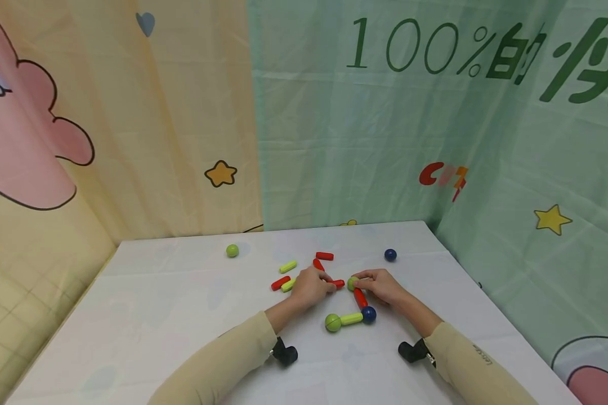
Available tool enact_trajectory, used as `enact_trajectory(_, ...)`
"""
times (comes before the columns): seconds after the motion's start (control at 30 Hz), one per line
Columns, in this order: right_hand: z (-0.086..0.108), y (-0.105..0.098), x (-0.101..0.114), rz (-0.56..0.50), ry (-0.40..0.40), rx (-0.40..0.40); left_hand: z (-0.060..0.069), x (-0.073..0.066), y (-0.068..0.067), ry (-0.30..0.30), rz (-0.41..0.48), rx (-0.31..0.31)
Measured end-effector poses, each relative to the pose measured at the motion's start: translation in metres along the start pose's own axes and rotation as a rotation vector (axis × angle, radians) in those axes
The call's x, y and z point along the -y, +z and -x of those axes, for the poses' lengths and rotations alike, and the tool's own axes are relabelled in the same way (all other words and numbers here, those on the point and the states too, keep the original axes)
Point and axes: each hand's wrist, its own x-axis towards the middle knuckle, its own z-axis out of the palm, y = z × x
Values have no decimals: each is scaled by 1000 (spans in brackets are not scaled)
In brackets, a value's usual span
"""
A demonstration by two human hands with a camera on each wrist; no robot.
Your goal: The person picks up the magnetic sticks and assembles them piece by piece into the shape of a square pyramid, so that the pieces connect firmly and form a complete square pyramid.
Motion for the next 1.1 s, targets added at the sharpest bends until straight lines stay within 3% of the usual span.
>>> enact_trajectory(0.4,-1,3,2,-3,5,-3,6,-7,1,20,-9,40)
enact_trajectory(0.67,0,2,4,1,-3,-1,10,-7,-3,7,-10,12)
enact_trajectory(1.1,1,0,1,34,-8,-12,24,8,-42,88,19,-109)
